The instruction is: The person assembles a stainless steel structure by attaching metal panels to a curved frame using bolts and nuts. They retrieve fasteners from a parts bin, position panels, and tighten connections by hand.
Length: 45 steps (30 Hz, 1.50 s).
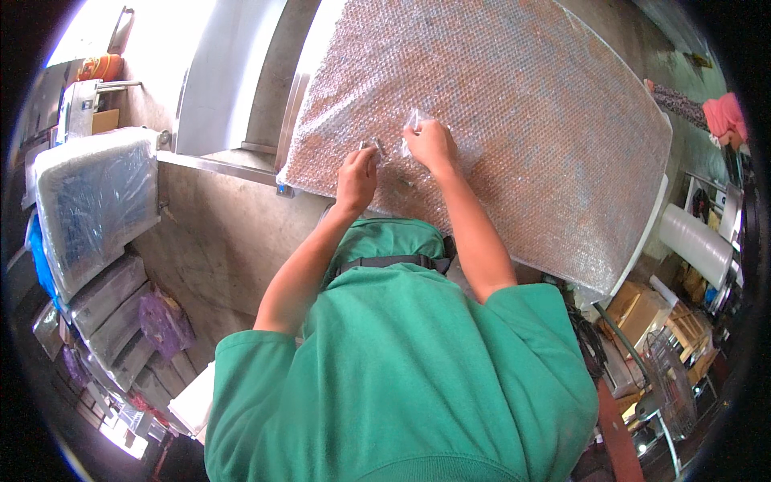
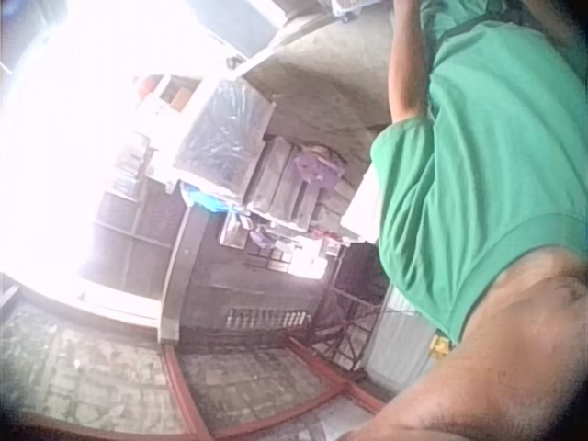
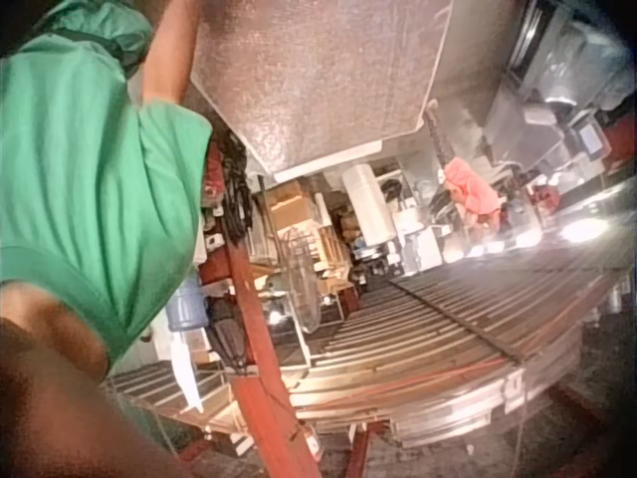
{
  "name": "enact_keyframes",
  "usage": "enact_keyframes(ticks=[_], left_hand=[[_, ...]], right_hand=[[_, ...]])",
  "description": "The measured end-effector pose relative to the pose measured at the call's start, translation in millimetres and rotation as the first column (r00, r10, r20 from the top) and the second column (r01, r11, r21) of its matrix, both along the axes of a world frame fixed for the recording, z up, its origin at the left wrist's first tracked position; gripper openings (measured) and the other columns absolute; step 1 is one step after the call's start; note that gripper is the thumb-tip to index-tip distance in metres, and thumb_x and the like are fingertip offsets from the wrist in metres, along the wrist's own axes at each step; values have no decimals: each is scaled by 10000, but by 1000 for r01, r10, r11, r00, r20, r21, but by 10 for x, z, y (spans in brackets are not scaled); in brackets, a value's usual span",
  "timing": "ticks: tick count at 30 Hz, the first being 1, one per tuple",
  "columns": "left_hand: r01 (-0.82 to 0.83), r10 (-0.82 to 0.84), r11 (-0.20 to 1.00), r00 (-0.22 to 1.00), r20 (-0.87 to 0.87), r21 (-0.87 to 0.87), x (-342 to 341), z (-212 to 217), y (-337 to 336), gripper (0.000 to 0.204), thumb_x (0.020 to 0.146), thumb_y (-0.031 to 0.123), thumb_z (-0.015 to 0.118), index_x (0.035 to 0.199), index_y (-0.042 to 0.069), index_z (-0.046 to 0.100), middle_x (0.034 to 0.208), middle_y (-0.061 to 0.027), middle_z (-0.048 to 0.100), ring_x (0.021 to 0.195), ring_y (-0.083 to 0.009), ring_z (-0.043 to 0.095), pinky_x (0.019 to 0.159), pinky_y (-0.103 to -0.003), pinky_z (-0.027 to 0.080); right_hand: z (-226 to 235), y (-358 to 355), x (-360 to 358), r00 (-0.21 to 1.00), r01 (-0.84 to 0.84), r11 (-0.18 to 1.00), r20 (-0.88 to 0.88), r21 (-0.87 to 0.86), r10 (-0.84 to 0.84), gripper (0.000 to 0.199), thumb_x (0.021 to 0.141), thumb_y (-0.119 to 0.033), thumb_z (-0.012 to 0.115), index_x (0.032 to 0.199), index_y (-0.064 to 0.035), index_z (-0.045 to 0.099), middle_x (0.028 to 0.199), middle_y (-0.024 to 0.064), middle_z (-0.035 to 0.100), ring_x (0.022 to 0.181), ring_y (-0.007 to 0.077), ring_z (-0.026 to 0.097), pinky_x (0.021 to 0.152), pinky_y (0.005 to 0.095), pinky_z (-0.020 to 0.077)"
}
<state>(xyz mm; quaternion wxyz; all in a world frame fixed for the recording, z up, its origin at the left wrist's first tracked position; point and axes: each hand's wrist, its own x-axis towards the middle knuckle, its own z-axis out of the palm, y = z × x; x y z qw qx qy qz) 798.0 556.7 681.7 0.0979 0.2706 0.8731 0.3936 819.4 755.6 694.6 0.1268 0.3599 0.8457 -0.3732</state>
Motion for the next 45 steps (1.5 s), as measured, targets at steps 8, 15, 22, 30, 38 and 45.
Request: enact_keyframes(ticks=[8,15,22,30,38,45], left_hand=[[-466,-22,822,547,837,327,-166,403,471,254,986,97,633,1190,-53,623,1017,-95,699,906,-157,685,818,-303,587],[-353,-59,893,524,850,280,-199,241,571,259,994,114,628,1207,-32,611,1072,-85,686,944,-167,678,856,-319,574],[-136,54,988,758,650,76,-222,222,537,213,988,129,637,1125,-32,660,988,-84,717,870,-144,686,810,-297,576],[23,36,994,838,545,-102,-228,415,512,226,955,145,646,1083,-31,706,915,-137,751,807,-174,729,729,-341,577],[249,-163,951,906,391,-181,-161,791,384,324,934,98,597,1232,-10,665,1090,-214,727,971,-294,732,883,-396,544],[-60,-19,986,888,460,157,-252,788,184,245,942,55,601,1163,-9,685,1020,-156,737,904,-208,730,817,-316,572]], right_hand=[[53,41,336,982,-50,987,-186,-152,21,336,875,-330,697,904,2,734,855,256,703,824,414,706,743,474,544],[51,61,435,959,-170,937,-270,-305,87,296,915,-274,623,892,13,695,842,272,676,824,433,688,717,475,526],[97,86,455,957,-231,938,-236,-259,170,323,933,-258,570,878,49,657,856,304,647,822,447,675,724,498,515],[115,99,457,939,-295,898,-271,-325,211,348,966,-264,543,867,56,638,767,270,619,691,316,623,677,457,485],[298,87,518,947,-275,924,-240,-267,213,339,969,-257,546,861,57,610,745,263,580,636,286,610,649,436,470],[552,252,642,961,-182,947,-250,-263,116,349,946,-281,555,858,43,649,795,285,634,748,430,667,686,475,502]])
